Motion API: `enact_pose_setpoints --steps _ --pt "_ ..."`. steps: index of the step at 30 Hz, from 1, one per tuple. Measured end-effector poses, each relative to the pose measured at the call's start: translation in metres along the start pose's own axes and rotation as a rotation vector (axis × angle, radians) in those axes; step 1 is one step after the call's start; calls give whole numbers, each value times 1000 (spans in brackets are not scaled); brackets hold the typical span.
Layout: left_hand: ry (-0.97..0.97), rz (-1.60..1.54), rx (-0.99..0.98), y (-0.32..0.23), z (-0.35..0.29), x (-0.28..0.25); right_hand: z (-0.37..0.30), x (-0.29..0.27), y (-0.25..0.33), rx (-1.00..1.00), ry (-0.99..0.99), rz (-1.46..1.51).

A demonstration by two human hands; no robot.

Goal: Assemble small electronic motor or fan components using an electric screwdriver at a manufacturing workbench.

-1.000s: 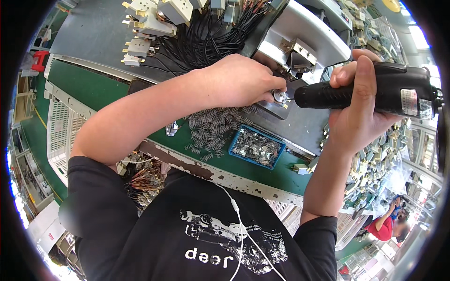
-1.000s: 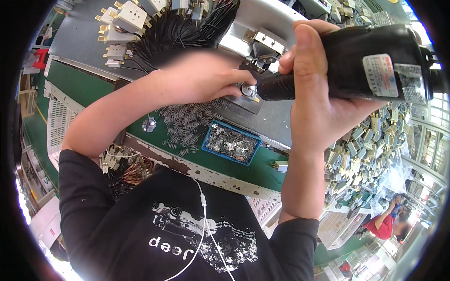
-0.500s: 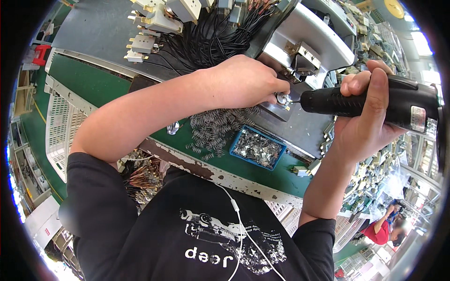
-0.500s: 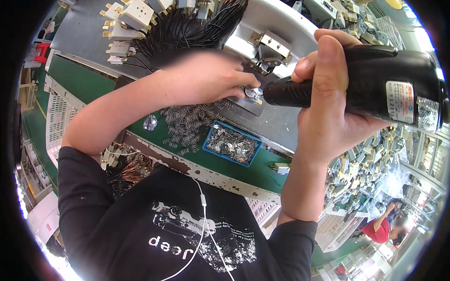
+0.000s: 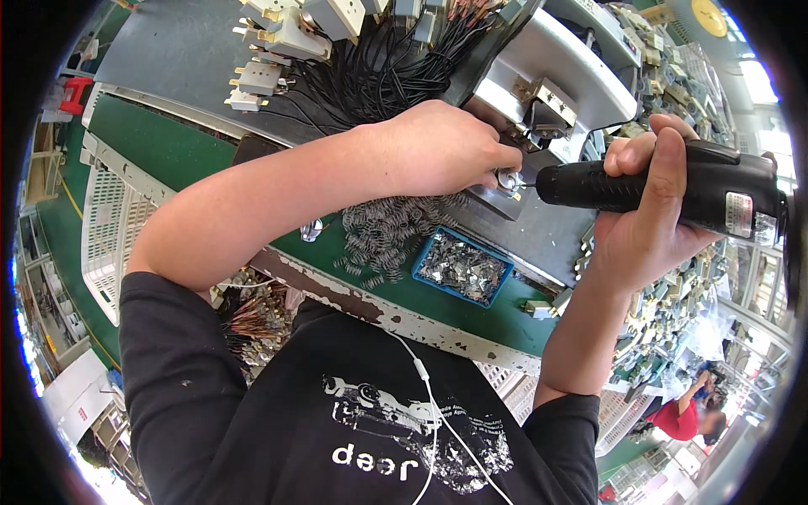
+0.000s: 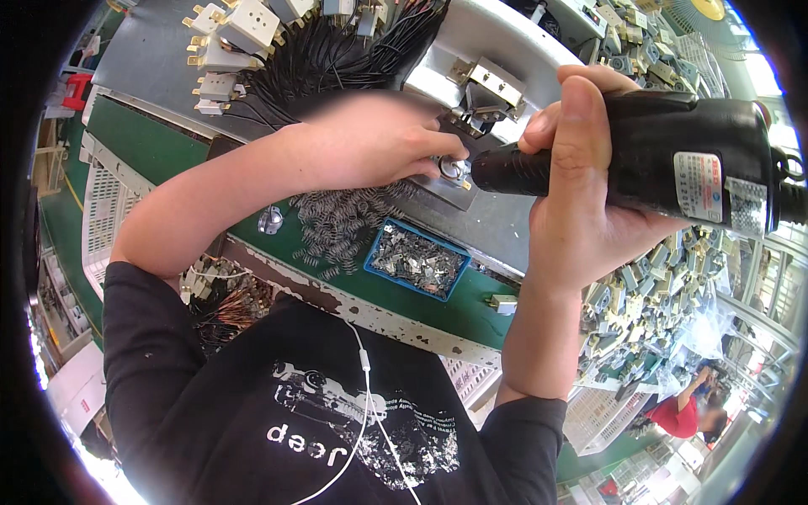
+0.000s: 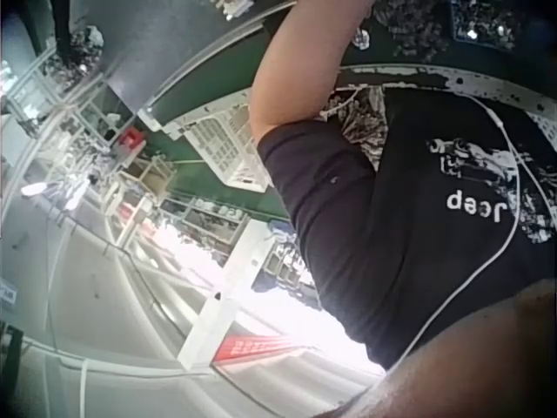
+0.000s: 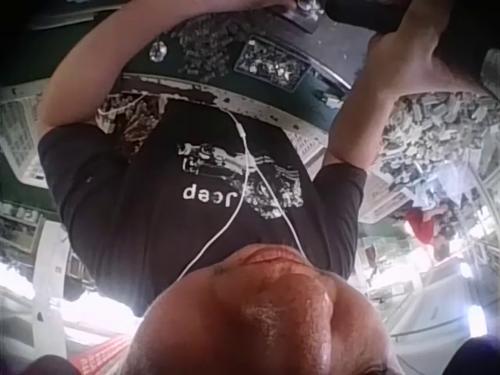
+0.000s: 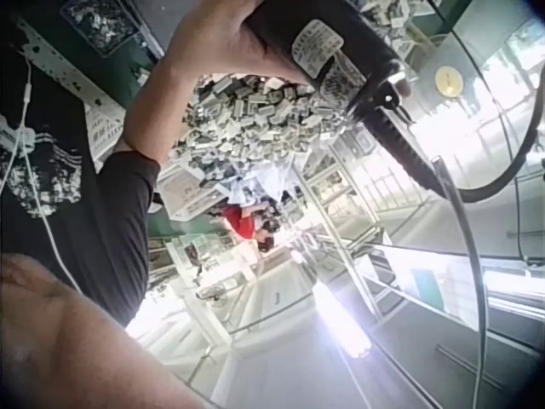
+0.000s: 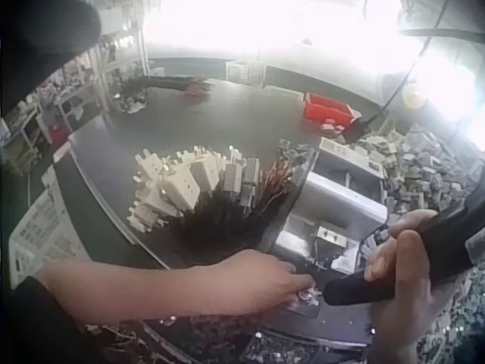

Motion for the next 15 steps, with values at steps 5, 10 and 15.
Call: enact_pose_setpoints --steps 5,10,15 --pt "11 3 -1 -1 3 0 -7 5 -1 9 -23 -49" --pt "1 18 2 -1 2 -1 0 0 -1 33 -10 -27" --pt "-42 18 19 -1 0 -2 10 -7 8 -3 13 55"
Point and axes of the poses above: each hand's wrist, its own z-axis towards the middle knuckle, its own x-axis out of the palm, y = z × x, the point moved 8 cm from there along z, towards the middle knuckle, and after that the axes turned 14 degrees about -x, right-handed, at the moved point
